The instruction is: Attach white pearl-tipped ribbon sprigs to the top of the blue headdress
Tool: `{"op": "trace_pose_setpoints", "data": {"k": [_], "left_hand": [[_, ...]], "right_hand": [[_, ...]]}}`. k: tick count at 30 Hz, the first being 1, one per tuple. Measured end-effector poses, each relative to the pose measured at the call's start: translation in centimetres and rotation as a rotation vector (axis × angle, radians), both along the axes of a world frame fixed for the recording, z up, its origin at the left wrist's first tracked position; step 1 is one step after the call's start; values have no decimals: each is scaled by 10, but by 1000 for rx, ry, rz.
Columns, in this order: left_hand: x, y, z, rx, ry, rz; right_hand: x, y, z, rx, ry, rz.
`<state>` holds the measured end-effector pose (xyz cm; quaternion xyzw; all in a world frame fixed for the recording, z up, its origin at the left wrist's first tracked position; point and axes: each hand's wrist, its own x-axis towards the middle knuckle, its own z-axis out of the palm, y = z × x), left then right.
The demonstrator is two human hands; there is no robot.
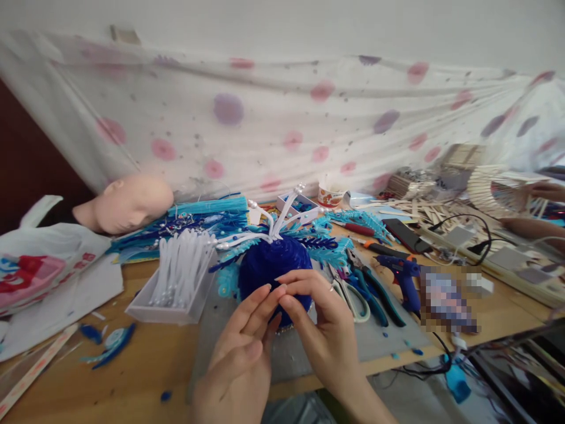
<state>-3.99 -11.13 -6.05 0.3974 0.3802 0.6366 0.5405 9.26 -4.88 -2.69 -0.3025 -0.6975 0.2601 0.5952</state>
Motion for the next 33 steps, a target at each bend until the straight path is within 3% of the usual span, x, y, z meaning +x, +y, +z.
{"op": "trace_pose_setpoints", "data": {"k": [4,8,12,17,24,33], "left_hand": [[-1,-2,0,7,-142,-98],[2,-2,2,25,-392,-223],[2,-2,1,16,-402,-287],[-4,-4,-4,-6,-454,-347],[-2,-3,3,47,-904,-551],[-1,-2,-1,-5,-884,-514]], "right_hand": [[3,-1,2,91,-74,-3],[9,0,1,21,-39,116],[12,1,1,-55,21,195],[14,4,3,-89,56,146],[11,6,4,-4,-95,111],[16,9,0,44,-230,190]]}}
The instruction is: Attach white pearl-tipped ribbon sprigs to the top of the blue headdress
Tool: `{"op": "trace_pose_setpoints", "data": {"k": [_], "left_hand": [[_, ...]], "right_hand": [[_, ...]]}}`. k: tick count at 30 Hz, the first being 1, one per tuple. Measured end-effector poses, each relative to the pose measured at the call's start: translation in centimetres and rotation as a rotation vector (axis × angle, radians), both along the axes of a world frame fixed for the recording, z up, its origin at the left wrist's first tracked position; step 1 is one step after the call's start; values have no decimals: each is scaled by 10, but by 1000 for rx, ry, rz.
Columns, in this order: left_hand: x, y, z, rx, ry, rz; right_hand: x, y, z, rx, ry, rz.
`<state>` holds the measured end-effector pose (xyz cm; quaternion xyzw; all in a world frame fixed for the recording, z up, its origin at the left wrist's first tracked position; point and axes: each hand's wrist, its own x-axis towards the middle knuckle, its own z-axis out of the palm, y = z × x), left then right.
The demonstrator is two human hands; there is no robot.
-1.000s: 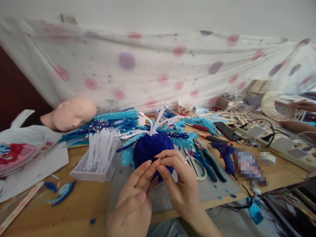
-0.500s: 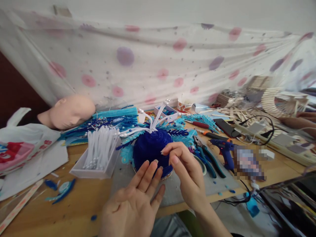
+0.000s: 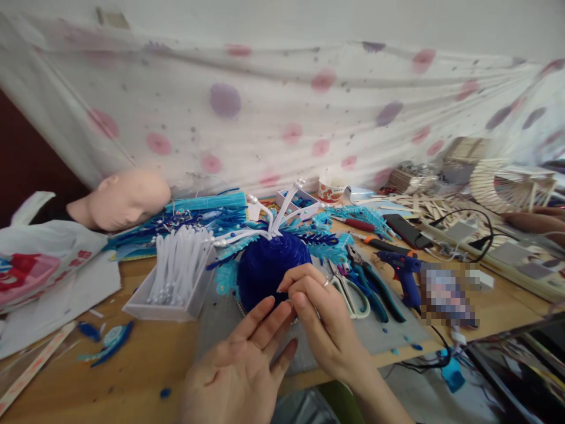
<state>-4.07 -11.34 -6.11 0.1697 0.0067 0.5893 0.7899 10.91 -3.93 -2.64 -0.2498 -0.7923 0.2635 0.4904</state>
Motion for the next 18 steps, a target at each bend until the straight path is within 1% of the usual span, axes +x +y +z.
{"op": "trace_pose_setpoints", "data": {"k": [5,8,11,18], "left_hand": [[-6,5,-6,67,46,-24],[-10,7,-6,70,71,-33],[-13,7,-5,56,110,-51],[-14,0,2,-83,254,-14]], "right_hand": [[4,0,6,-33,-23,66],[5,0,12,-27,-29,102],[7,0,13,-25,-18,124],[13,0,7,143,-40,-51]]}}
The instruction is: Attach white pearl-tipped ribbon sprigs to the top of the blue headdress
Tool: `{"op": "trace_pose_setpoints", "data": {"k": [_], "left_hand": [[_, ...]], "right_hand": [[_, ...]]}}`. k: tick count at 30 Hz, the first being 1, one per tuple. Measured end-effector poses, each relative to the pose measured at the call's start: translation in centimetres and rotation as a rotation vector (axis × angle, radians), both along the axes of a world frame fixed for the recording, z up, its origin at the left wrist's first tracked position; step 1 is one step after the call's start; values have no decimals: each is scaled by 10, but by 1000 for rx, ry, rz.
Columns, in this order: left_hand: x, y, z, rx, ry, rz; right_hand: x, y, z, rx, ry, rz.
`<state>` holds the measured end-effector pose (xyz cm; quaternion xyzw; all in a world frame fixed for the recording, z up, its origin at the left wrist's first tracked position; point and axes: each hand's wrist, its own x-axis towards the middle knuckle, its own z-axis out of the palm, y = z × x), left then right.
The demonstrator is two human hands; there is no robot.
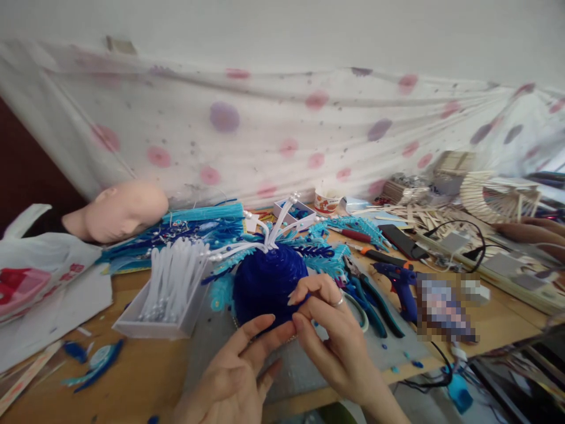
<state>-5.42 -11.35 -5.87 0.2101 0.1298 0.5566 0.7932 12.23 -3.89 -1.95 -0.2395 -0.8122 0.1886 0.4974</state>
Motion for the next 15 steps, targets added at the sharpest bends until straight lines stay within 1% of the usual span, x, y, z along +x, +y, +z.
{"op": "trace_pose_setpoints", "data": {"k": [2,3,5,7,9,11,13,15], "left_hand": [[-2,-3,-1,-49,37,8],[-3,-4,-2,-75,43,30],[-4,-4,-3,-129,26,109],[-4,-3,1,-211,2,203],[0,1,8,-308,-17,271],[6,5,17,-399,-25,321],[11,10,24,-463,-28,337],[14,13,26,-482,-24,332]], "right_hand": [[8,2,2,-6,47,-46],[13,4,3,-13,103,-85],[25,9,8,-6,258,-192],[38,14,12,58,362,-301],[47,20,14,122,351,-386],[54,25,13,138,314,-440],[59,28,10,127,322,-473],[64,30,6,129,306,-532]]}}
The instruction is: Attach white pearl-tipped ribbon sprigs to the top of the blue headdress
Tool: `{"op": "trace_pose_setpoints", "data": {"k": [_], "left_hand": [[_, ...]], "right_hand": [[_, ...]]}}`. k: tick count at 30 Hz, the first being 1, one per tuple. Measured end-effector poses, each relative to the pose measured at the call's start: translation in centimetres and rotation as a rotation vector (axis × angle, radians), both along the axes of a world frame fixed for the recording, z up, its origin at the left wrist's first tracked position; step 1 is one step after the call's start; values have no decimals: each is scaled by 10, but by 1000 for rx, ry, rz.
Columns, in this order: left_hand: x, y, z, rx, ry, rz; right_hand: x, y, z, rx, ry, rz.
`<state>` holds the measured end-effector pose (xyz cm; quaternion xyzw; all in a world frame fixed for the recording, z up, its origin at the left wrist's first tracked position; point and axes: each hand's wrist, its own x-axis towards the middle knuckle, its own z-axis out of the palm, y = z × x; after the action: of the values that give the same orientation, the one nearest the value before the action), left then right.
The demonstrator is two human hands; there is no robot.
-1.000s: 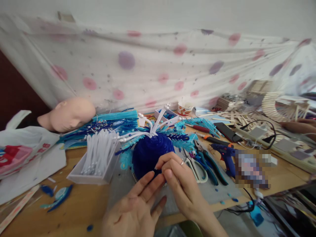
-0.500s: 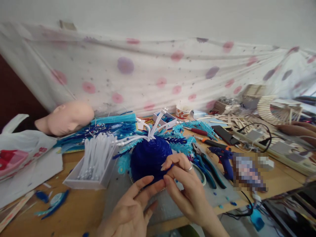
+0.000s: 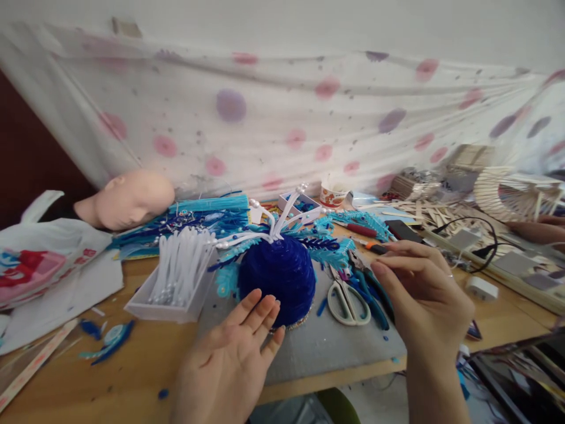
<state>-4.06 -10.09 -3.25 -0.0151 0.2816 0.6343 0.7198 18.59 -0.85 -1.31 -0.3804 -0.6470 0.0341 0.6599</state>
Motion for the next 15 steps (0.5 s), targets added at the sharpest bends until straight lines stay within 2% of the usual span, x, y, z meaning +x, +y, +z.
{"op": "trace_pose_setpoints", "data": {"k": [3,6,9,15], "left_hand": [[0,0,-4,34,16,-23],[0,-1,-12,131,44,-86],[1,-3,-17,234,80,-129],[10,-2,-13,339,85,-168]], "right_hand": [[3,-2,-5,-54,-69,-34],[-2,-10,-4,-151,-190,58],[-14,-17,2,-161,-264,135],[-48,-35,2,-285,-89,490]]}}
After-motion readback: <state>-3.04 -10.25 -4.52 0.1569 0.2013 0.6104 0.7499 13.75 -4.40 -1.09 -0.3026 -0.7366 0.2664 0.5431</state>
